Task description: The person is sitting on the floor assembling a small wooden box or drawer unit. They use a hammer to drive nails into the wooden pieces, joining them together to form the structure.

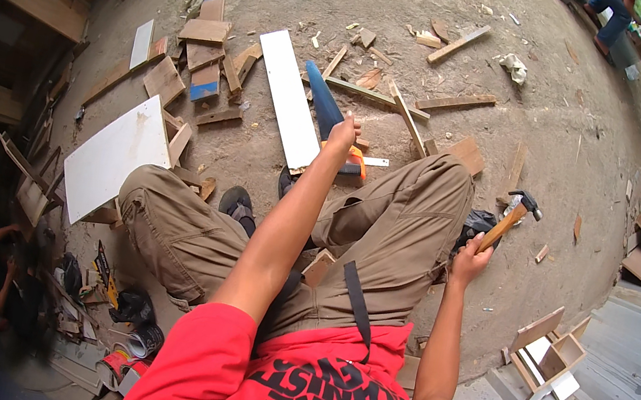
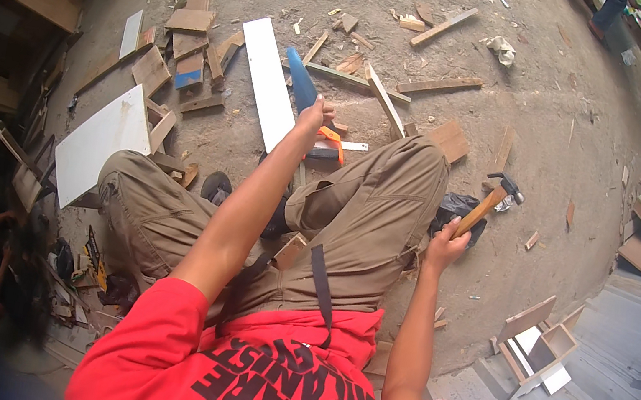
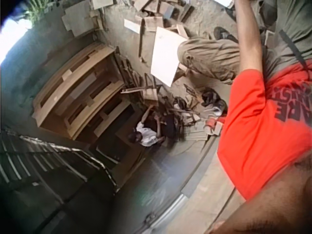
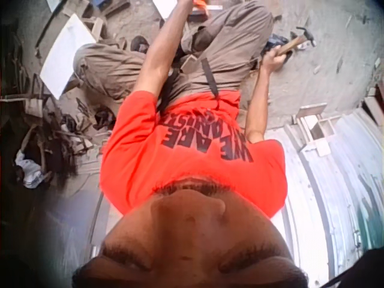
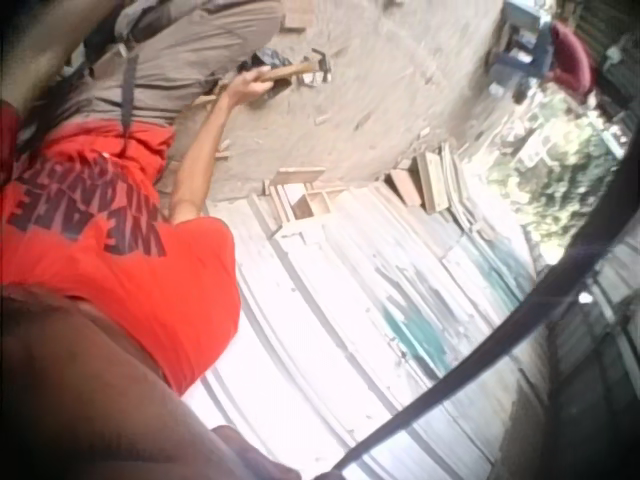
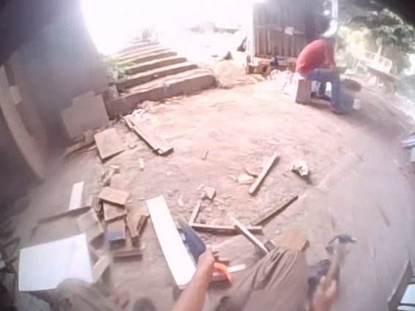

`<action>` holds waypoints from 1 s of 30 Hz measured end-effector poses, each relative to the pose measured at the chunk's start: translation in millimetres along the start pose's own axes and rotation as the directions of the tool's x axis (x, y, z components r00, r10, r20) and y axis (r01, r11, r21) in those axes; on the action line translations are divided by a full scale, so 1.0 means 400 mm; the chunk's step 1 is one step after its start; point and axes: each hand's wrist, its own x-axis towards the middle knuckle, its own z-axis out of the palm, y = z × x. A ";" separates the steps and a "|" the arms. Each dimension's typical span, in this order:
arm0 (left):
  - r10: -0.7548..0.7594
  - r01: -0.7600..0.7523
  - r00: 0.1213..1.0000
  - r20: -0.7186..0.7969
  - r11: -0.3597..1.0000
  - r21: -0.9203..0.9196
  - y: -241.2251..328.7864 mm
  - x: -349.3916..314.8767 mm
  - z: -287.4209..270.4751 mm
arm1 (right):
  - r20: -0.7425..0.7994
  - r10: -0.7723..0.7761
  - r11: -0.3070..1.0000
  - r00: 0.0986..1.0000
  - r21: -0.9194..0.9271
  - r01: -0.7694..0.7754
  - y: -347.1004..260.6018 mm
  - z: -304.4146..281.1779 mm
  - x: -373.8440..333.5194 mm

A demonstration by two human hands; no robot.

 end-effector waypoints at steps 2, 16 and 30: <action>0.007 -0.011 0.999 0.033 0.994 0.109 -0.055 -0.003 -0.068 | 0.025 -0.069 0.997 0.997 0.040 0.068 -0.059 0.027 -0.007; 0.005 -0.007 0.990 -0.143 1.000 -0.014 -0.225 -0.102 -0.383 | 0.718 -0.115 0.984 0.686 0.176 -0.019 -0.529 0.270 -0.164; 0.359 -0.336 0.906 0.226 0.932 -0.133 -0.033 -0.274 -0.146 | 0.814 -0.136 0.990 0.565 0.127 0.055 -0.338 0.436 -0.357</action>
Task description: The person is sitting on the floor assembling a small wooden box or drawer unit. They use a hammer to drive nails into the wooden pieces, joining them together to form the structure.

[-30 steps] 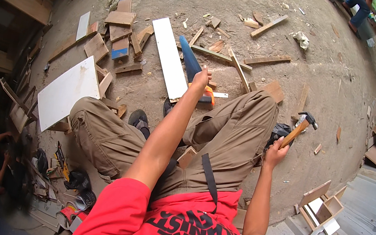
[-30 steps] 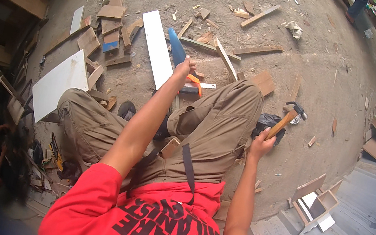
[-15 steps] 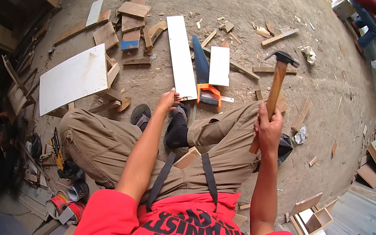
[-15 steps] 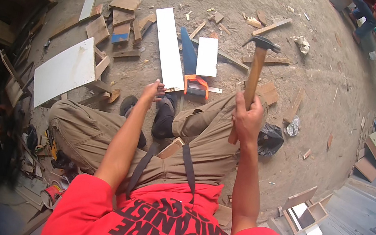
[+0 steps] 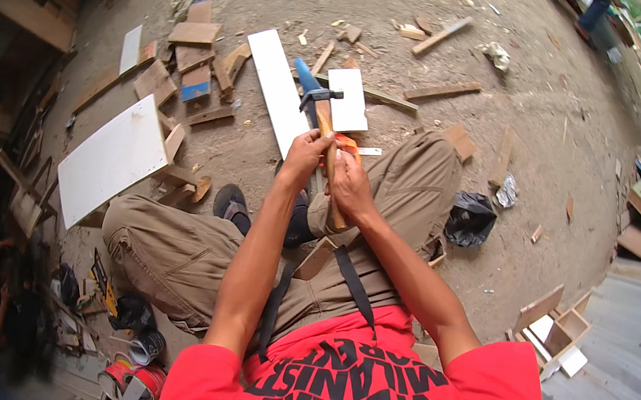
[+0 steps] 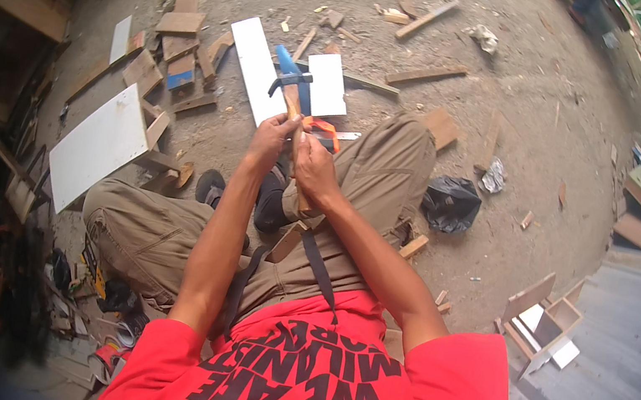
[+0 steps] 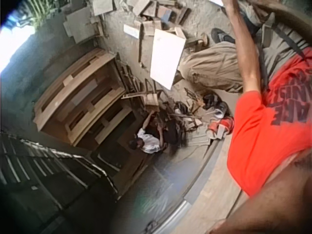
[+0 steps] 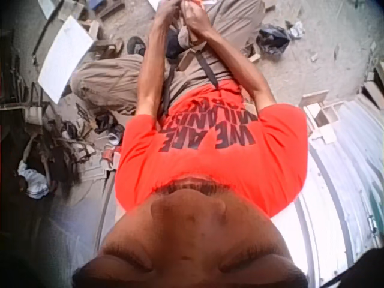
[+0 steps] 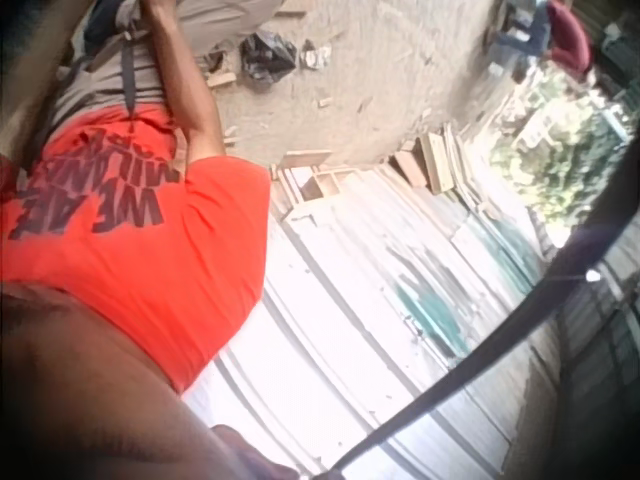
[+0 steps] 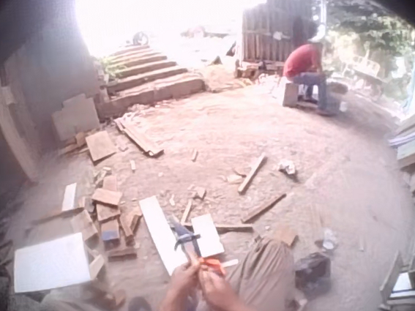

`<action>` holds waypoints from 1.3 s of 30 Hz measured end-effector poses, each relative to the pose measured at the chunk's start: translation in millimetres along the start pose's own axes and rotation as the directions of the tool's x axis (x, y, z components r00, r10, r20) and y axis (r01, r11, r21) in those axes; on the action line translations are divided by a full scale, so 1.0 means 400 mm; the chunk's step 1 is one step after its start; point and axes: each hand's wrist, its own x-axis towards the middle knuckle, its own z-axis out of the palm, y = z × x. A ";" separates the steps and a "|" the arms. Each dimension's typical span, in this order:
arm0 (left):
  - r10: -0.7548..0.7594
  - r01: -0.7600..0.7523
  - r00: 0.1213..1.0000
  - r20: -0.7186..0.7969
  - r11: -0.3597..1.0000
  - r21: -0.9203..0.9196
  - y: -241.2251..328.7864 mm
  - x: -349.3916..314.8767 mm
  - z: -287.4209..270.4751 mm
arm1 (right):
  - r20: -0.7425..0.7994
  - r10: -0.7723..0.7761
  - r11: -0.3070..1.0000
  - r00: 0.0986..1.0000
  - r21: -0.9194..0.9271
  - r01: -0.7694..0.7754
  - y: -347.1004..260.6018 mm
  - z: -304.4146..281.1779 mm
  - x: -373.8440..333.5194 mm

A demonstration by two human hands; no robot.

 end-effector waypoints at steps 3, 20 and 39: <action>0.081 -0.077 0.991 0.107 0.996 -0.045 0.074 0.009 0.150 | -0.299 -0.313 0.941 0.902 -0.227 0.251 -0.080 -0.177 -0.060; -0.212 0.175 0.800 0.561 0.977 0.120 -0.026 -0.221 0.815 | -0.989 -0.039 0.380 -0.144 0.119 -0.917 0.298 -1.443 -1.134; 0.016 0.042 0.935 0.353 0.987 -0.155 0.200 -0.275 0.477 | -0.824 -0.135 -0.085 0.550 -0.544 -0.835 -0.030 -1.529 -0.881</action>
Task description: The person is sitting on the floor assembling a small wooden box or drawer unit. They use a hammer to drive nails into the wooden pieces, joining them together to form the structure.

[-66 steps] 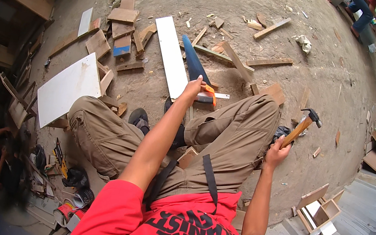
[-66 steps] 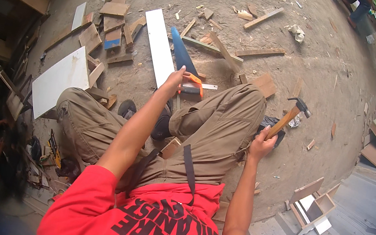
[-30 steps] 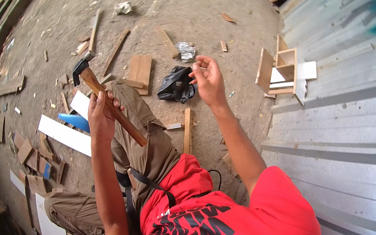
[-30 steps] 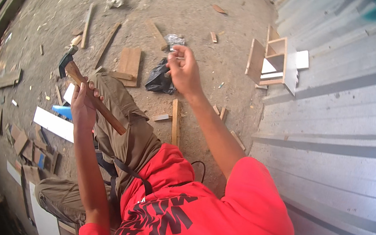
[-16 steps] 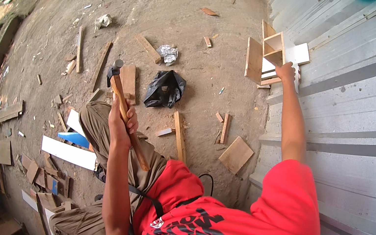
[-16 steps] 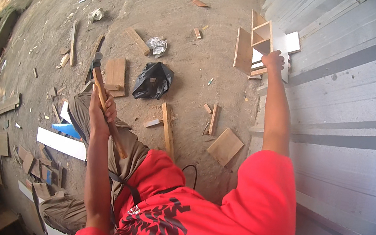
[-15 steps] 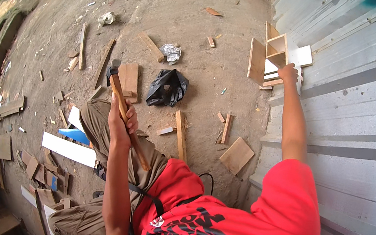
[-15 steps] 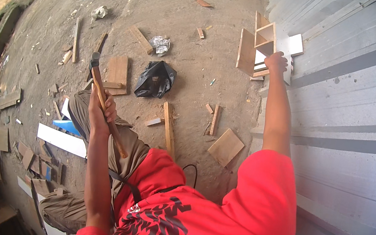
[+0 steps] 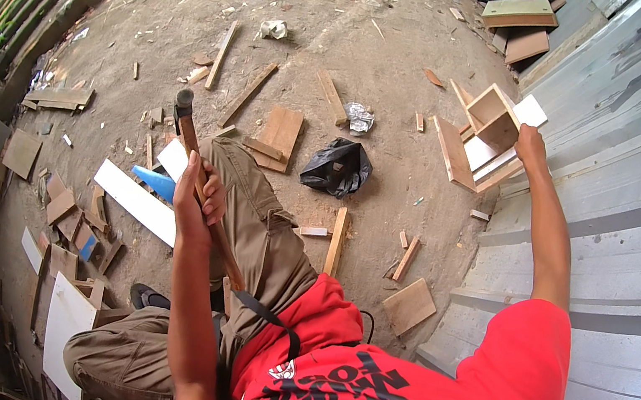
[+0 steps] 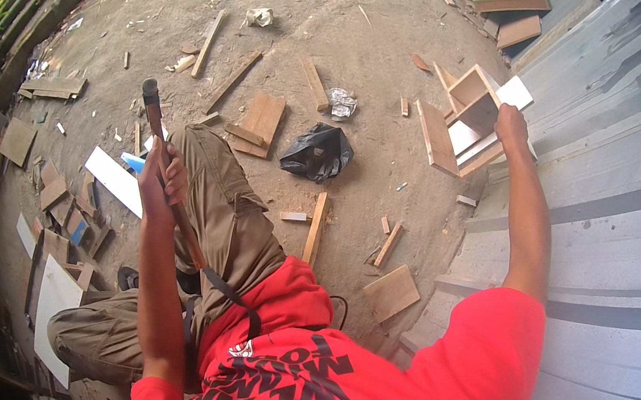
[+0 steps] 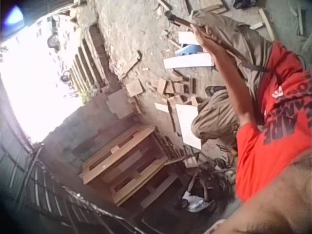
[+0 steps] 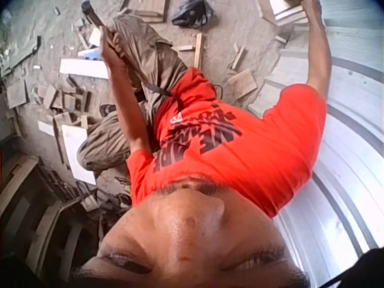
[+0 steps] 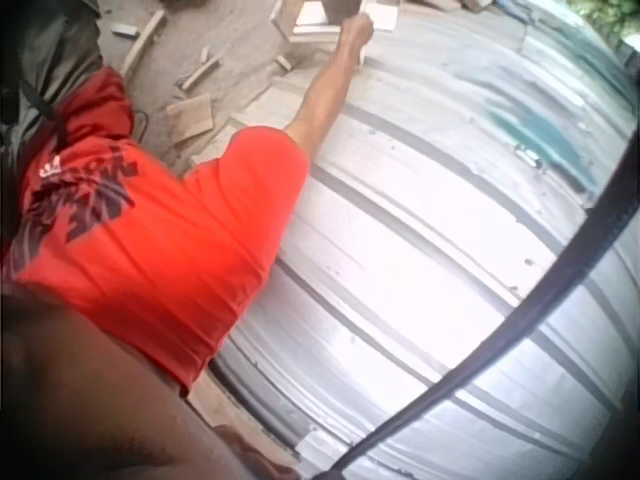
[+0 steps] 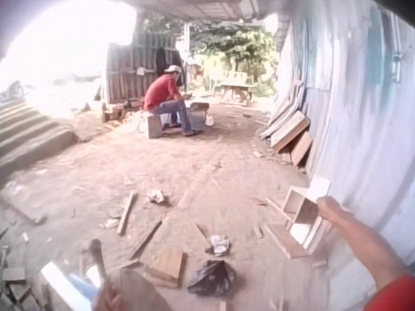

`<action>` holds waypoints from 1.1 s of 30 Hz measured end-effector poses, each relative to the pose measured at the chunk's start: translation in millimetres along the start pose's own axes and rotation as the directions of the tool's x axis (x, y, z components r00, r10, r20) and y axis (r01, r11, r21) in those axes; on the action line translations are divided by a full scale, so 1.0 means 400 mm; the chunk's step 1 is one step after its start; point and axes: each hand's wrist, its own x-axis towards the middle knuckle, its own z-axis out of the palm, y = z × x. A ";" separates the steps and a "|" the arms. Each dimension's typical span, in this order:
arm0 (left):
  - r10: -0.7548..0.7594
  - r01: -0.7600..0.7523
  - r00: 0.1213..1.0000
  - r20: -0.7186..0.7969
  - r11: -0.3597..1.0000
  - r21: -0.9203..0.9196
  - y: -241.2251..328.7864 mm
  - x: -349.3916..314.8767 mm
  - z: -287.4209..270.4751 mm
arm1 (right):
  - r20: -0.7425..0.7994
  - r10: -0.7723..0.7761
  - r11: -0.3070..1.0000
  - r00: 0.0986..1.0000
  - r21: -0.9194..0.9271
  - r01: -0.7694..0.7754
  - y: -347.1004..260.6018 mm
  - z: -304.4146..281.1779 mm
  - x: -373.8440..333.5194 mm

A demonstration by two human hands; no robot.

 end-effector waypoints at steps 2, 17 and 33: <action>0.058 -0.059 0.998 -0.014 0.998 -0.012 0.029 -0.002 -0.008 | -0.085 -0.148 0.989 0.985 0.012 0.149 -0.072 -0.092 0.017; 0.431 -0.543 0.777 -0.459 0.828 -0.141 0.341 -0.256 -0.305 | -0.762 -0.645 0.313 0.059 -0.193 0.930 -1.186 -0.690 0.118; 0.402 -0.635 0.416 -0.816 0.770 0.055 0.268 -0.624 -0.619 | -0.608 -0.688 -0.411 -0.396 -0.124 0.903 -1.986 -0.756 -0.510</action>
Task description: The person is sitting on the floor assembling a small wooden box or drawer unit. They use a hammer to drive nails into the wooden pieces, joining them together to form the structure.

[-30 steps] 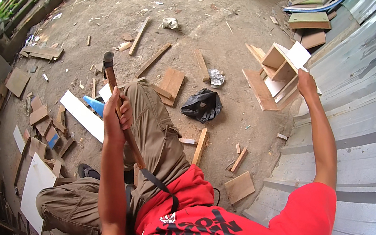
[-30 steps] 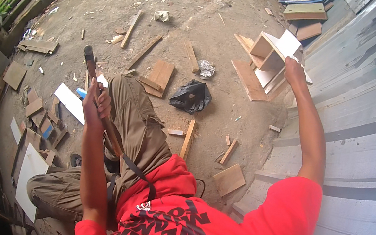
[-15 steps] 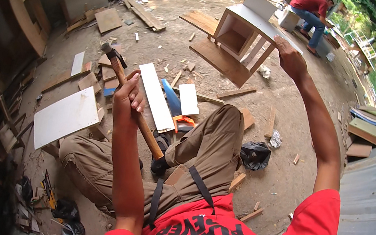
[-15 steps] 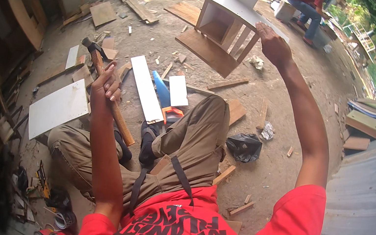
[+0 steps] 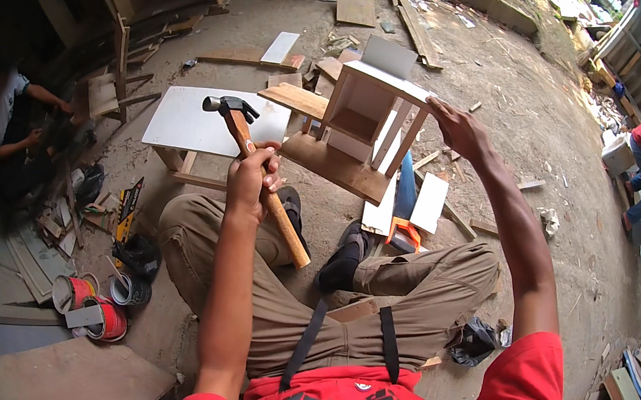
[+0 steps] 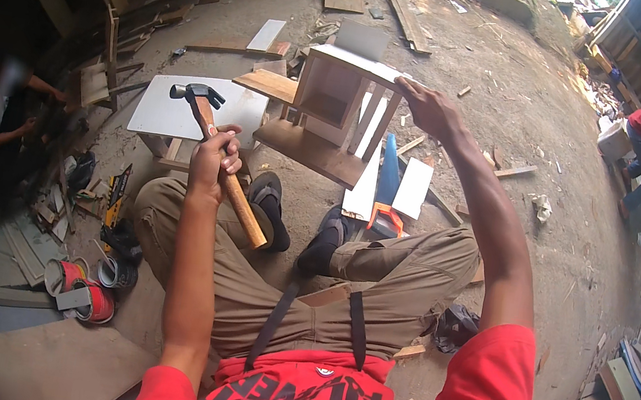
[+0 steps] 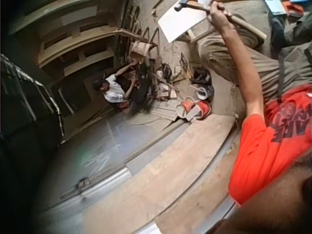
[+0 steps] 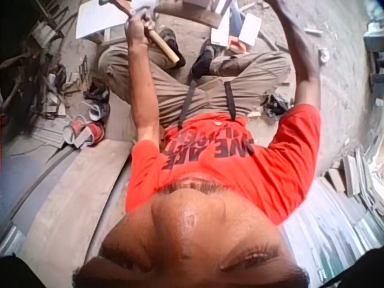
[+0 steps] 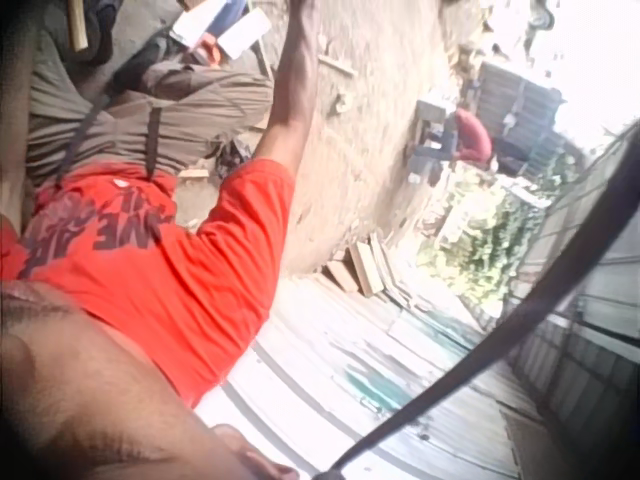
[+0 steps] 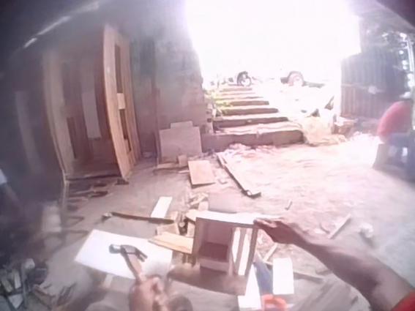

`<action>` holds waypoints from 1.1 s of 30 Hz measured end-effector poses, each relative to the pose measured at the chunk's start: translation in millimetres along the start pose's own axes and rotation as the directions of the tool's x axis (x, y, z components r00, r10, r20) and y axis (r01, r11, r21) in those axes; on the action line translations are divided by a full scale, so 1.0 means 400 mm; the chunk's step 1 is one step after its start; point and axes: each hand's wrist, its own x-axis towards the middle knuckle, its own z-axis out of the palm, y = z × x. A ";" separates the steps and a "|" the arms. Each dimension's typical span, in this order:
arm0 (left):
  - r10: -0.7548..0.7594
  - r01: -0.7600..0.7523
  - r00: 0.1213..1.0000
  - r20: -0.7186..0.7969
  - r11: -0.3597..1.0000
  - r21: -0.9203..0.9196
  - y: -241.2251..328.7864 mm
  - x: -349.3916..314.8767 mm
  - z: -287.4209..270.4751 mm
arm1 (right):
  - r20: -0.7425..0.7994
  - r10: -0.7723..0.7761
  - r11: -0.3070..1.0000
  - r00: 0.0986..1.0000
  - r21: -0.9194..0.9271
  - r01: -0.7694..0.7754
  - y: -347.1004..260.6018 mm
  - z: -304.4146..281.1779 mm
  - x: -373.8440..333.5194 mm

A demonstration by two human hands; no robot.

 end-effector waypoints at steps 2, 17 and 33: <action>-0.019 0.021 0.999 -0.046 0.999 0.044 0.011 -0.002 -0.019 | -0.136 -0.066 0.997 0.989 0.041 0.072 0.028 0.054 -0.004; -0.150 0.154 0.988 -0.035 0.948 0.277 -0.039 0.063 -0.052 | 0.057 -0.198 0.972 0.979 -0.117 0.203 0.064 0.039 -0.064; -0.135 0.200 0.975 -0.178 0.884 0.422 -0.164 0.169 0.022 | 0.113 -0.275 0.961 0.955 0.017 0.275 0.045 0.212 -0.083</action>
